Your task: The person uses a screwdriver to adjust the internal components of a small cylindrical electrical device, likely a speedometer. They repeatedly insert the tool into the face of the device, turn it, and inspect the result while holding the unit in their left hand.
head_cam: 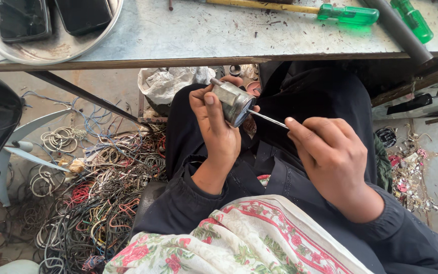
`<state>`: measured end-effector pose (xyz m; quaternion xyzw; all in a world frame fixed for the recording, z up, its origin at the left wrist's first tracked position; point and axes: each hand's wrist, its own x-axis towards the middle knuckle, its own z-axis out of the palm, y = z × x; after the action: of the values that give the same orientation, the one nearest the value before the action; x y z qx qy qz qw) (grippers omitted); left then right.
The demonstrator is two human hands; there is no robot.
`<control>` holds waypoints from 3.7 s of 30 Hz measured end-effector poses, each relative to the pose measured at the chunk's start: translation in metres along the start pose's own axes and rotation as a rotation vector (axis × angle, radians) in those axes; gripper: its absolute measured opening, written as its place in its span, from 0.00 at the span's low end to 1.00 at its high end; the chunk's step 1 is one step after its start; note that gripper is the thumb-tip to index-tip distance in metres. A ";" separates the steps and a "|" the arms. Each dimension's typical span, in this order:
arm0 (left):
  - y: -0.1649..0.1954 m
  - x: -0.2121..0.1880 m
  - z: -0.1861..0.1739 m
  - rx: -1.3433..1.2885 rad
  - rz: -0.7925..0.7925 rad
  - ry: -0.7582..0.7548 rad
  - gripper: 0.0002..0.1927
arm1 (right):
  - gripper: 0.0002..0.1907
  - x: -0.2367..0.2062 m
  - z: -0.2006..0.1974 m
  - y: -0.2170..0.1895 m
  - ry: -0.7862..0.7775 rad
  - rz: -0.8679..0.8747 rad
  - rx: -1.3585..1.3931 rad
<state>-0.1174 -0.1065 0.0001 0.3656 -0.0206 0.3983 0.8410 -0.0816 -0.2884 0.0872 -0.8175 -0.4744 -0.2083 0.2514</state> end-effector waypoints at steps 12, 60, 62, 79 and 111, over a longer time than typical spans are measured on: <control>0.014 0.009 -0.005 -0.202 -0.187 0.202 0.23 | 0.09 0.089 0.051 0.051 0.005 0.104 0.191; 0.050 0.033 0.026 -0.291 -0.212 0.197 0.17 | 0.02 0.194 -0.062 0.226 0.283 0.192 -0.416; 0.049 0.033 0.025 -0.291 -0.205 0.197 0.17 | 0.01 0.194 -0.061 0.227 0.255 0.169 -0.500; 0.044 0.026 0.012 -0.282 -0.214 0.201 0.21 | 0.04 0.113 -0.021 0.066 0.135 0.010 0.096; -0.012 -0.009 -0.006 -0.304 -0.418 0.112 0.33 | 0.19 0.018 0.041 0.026 0.090 -0.156 0.209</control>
<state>-0.1167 -0.1133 -0.0141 0.2087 0.0422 0.2279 0.9501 -0.0460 -0.2626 0.0595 -0.7373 -0.5438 -0.2130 0.3394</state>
